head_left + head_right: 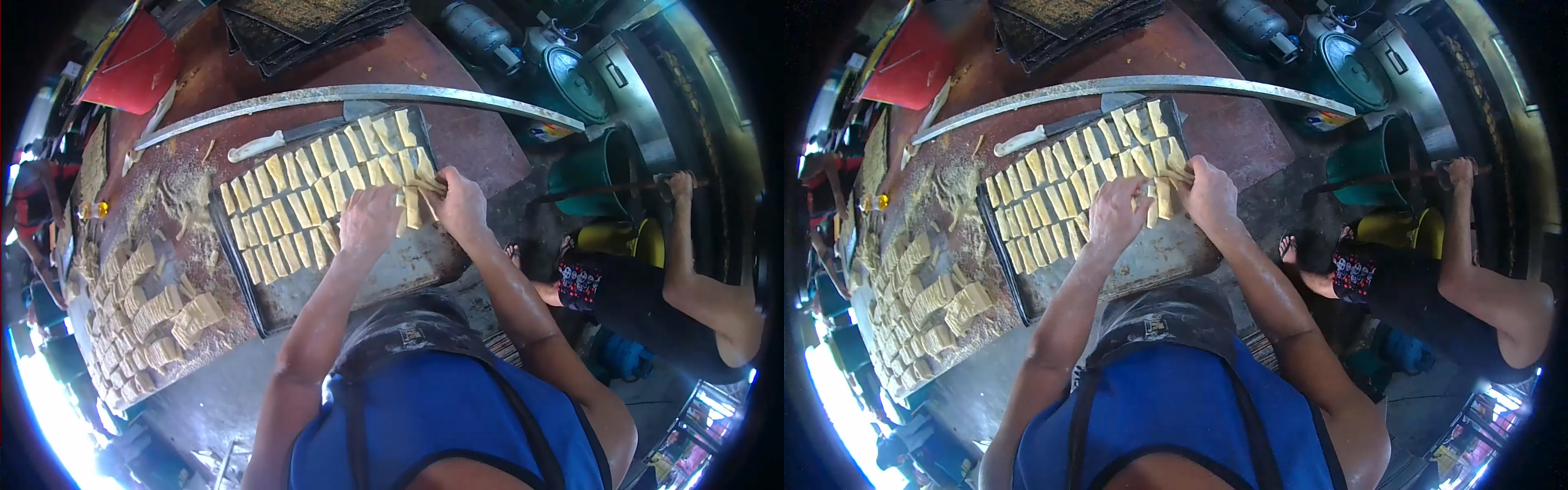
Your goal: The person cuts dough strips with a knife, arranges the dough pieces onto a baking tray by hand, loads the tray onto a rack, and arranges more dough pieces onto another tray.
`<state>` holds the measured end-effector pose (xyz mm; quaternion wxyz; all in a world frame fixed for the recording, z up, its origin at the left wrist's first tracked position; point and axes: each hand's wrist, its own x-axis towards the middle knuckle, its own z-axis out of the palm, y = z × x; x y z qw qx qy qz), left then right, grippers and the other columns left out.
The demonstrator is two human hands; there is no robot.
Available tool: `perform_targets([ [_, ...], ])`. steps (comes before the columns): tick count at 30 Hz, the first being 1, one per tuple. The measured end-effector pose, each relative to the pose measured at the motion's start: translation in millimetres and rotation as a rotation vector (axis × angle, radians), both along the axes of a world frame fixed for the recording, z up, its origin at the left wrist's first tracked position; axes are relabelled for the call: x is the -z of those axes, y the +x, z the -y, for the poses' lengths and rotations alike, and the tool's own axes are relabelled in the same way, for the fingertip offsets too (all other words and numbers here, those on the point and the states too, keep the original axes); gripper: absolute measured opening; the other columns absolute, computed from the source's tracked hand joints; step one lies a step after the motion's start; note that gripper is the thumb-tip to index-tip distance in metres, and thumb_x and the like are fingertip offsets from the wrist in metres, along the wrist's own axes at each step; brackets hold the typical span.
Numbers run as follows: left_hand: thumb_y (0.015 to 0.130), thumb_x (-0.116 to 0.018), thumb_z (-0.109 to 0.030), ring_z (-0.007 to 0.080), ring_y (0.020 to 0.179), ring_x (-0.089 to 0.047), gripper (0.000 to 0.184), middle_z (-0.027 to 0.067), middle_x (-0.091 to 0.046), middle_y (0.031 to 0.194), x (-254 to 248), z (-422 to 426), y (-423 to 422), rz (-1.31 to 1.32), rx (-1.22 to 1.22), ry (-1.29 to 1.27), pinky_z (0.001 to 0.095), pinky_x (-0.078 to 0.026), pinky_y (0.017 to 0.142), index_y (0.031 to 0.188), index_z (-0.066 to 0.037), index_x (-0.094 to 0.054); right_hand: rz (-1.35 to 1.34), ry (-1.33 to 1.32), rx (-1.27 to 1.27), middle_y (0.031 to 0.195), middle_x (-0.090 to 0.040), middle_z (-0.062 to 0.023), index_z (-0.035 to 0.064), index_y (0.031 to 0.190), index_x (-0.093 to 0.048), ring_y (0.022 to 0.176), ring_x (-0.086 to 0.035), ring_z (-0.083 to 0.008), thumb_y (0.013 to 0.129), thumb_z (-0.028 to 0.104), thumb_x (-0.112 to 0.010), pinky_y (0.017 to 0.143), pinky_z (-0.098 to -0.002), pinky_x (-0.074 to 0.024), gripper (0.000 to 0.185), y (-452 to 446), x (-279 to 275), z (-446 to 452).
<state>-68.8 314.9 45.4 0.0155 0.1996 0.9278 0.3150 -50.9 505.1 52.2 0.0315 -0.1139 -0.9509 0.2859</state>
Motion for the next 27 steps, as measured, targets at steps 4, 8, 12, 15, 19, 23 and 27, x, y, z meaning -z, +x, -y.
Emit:
perform_targets([
  [4,0.077,-0.076,-0.024,0.0260,0.104,-0.060,0.037,0.0061,-0.062,0.102,-7.1,-3.7,15.5,-0.158,0.274,-0.048,0.0443,-0.046,0.093,0.112,-0.016,-0.068,-0.092,-0.351,0.019,0.090,-0.071,-0.0137,0.0026,0.106,-0.062,0.080,-0.071,-0.0236,0.079,0.018,-0.080,0.067,-0.0330,-0.0538,0.036,10.1,5.2,-17.7],
  [8,0.078,-0.076,-0.030,0.0267,0.103,-0.061,0.042,0.0078,-0.063,0.109,11.5,-4.6,11.9,-0.164,0.294,0.020,0.0452,-0.048,0.090,0.115,-0.012,-0.067,0.121,-1.096,0.127,0.089,-0.068,-0.0035,-0.0009,0.107,-0.061,0.075,-0.064,-0.0100,0.084,0.016,-0.078,0.060,-0.0262,-0.0506,0.033,23.5,-13.2,-25.2],
  [12,0.087,-0.072,-0.035,0.0238,0.097,-0.064,0.046,0.0087,-0.066,0.113,5.4,24.3,15.6,-0.190,0.171,0.252,0.0400,-0.052,0.082,0.123,-0.008,-0.063,0.051,-1.246,0.161,0.091,-0.069,-0.0047,0.0003,0.108,-0.061,0.077,-0.063,-0.0085,0.085,0.015,-0.077,0.061,-0.0243,-0.0500,0.031,43.5,-20.6,17.6],
  [15,0.098,-0.064,-0.027,0.0160,0.096,-0.065,0.047,0.0092,-0.067,0.109,-10.7,74.5,18.3,1.003,-0.070,1.020,0.0305,-0.054,0.083,0.132,0.003,-0.055,-0.005,-1.120,0.042,0.093,-0.069,-0.0045,-0.0003,0.105,-0.062,0.080,-0.063,-0.0085,0.085,0.017,-0.077,0.063,-0.0242,-0.0500,0.030,48.7,-14.0,91.0],
  [19,0.096,-0.064,-0.012,0.0148,0.094,-0.065,0.046,0.0115,-0.066,0.108,-0.9,171.2,35.0,0.822,-0.179,0.820,0.0285,-0.057,0.081,0.136,0.005,-0.051,0.058,-0.935,-0.117,0.094,-0.069,-0.0051,-0.0018,0.109,-0.064,0.080,-0.063,-0.0106,0.087,0.025,-0.077,0.070,-0.0253,-0.0502,0.037,67.4,-3.3,190.7],
  [23,0.094,-0.063,-0.001,0.0159,0.087,-0.069,0.040,0.0110,-0.067,0.105,-0.7,249.7,60.3,0.862,-0.086,0.785,0.0289,-0.060,0.078,0.133,0.004,-0.054,0.335,-1.110,-0.084,0.090,-0.069,-0.0059,-0.0043,0.114,-0.064,0.078,-0.062,-0.0113,0.088,0.031,-0.076,0.071,-0.0252,-0.0503,0.045,83.4,-20.8,253.8],
  [27,0.092,-0.068,-0.005,0.0152,0.084,-0.069,0.024,0.0094,-0.071,0.100,14.9,288.4,77.9,0.813,-0.334,0.947,0.0266,-0.058,0.075,0.114,0.003,-0.063,0.441,-1.057,-0.067,0.090,-0.071,-0.0102,-0.0035,0.113,-0.066,0.078,-0.067,-0.0175,0.087,0.030,-0.076,0.070,-0.0296,-0.0529,0.044,92.7,8.1,278.1],
])
